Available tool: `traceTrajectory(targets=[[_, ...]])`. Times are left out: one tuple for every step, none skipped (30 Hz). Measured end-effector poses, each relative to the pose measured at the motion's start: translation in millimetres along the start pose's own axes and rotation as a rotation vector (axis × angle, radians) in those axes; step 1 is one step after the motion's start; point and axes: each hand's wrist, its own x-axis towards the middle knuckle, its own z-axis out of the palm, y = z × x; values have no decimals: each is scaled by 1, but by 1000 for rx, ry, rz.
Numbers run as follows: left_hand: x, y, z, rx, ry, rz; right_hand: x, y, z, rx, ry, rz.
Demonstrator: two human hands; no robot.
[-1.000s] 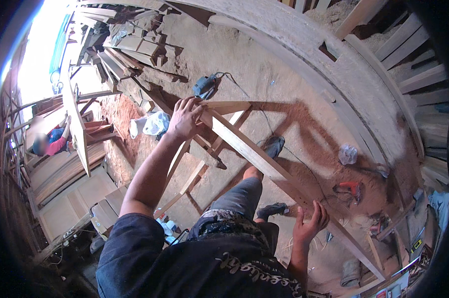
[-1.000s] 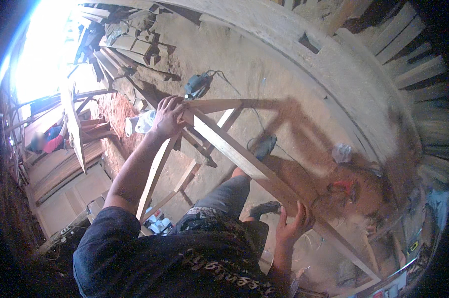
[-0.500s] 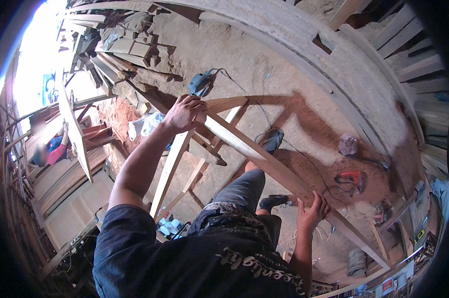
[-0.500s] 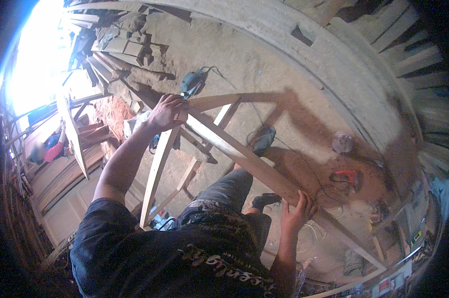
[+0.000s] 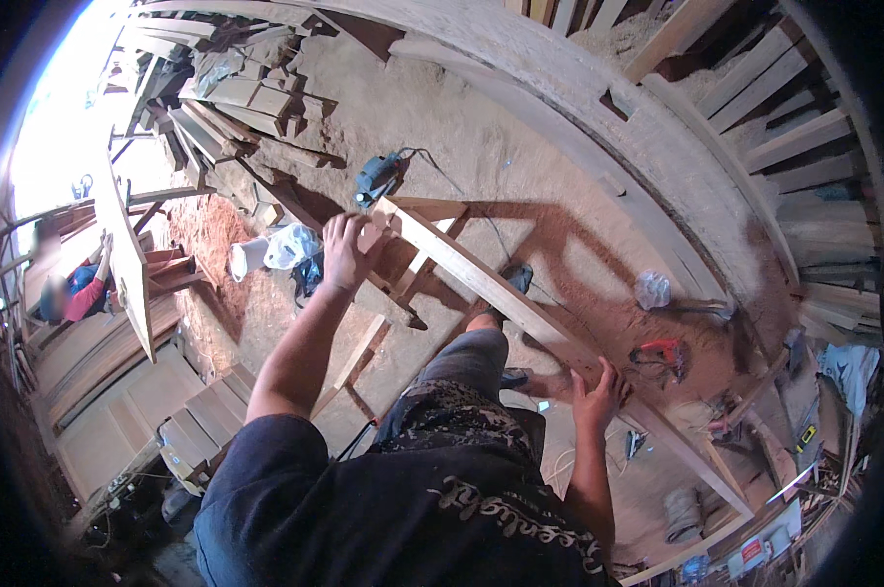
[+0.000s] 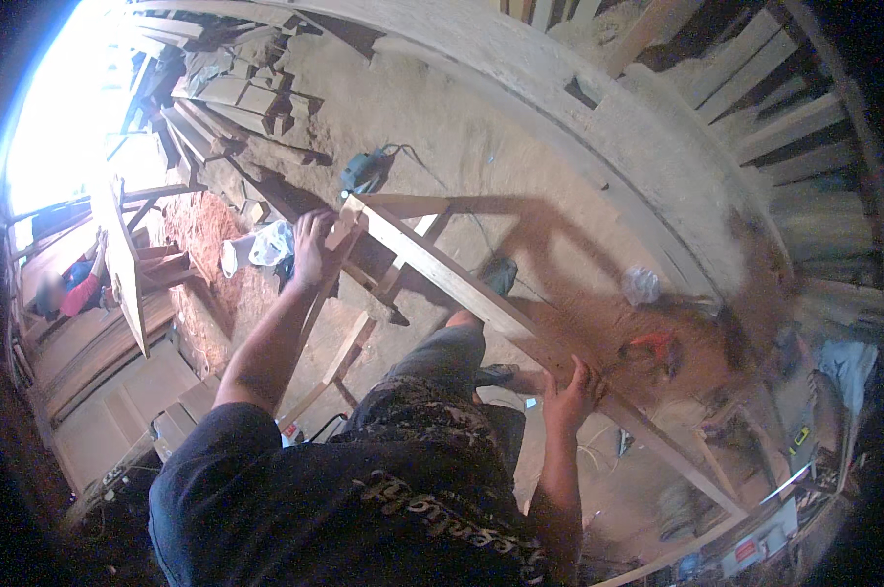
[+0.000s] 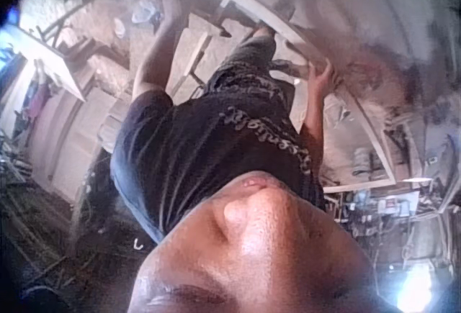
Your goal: The person assembles a wooden frame by hammering nails into joints and measuring the structure with a tape measure. They repeatedly adjust the frame and verify dimensions while working in a cluttered workshop.
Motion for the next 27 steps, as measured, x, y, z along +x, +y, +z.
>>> traceTrajectory(targets=[[-14, 5, -1, -44, 7, -81, 0, 0, -1, 3, 4, 1], [-32, 7, 3, -92, 1, -110, -1, -2, -4, 24, 11, -5], [-49, 9, 8, -140, -5, -136, -2, -5, -6, 45, 20, -9], [-64, 21, 15, -225, -37, -251, -2, -7, -8, 66, 27, -17], [-73, 40, 18, -275, -80, -300, -5, -6, -7, 59, 48, -29], [-82, 60, 19, -319, -122, -350, -6, -4, -5, 54, 72, -44], [-87, 81, 14, -312, -178, -344, -6, -1, -5, 56, 84, -57], [-94, 101, 16, -439, -213, -435, -7, -1, -8, 70, 112, -72], [-102, 117, 16, -566, -252, -527, -9, -2, -12, 82, 135, -88], [-109, 122, 20, -532, -346, -528, -11, -3, -15, 95, 157, -103], [-117, 128, 24, -498, -442, -523, -15, -1, -19, 134, 198, -115], [-126, 132, 28, -460, -539, -511, -18, 0, -23, 173, 238, -128], [-135, 135, 33, -367, -556, -454, -23, 4, -28, 212, 277, -143], [-142, 135, 39, -355, -544, -452, -27, 12, -30, 227, 366, -188], [-153, 133, 44, -343, -532, -457, -30, 23, -31, 243, 450, -238], [-163, 130, 47, -330, -520, -463, -31, 34, -34, 259, 533, -289], [-172, 125, 47, -403, -455, -495, -29, 49, -38, 299, 572, -189], [-178, 123, 42, -418, -456, -561, -33, 67, -43, 335, 604, -76], [-181, 122, 38, -433, -457, -628, -35, 83, -45, 372, 635, 37], [-185, 121, 30, -521, -466, -776, -34, 80, -74, 473, 583, 149], [-191, 119, 29, -652, -400, -907, -31, 70, -115, 577, 521, 254], [-195, 115, 31, -784, -336, -1023, -28, 79, -138, 435, 630, 276], [-197, 109, 36, -917, -270, -1132, -16, 99, -151, 289, 739, 302], [-203, 96, 52, -1030, -133, -1020, 0, 129, -155, 455, 798, 227], [-202, 90, 60, -1086, -123, -1027, 14, 165, -163, 606, 853, 154], [-192, 86, 71, -1147, -114, -1028, 28, 203, -171, 474, 901, 129], [-180, 84, 78, -1207, -96, -1030, 44, 232, -179, 345, 944, 96]])
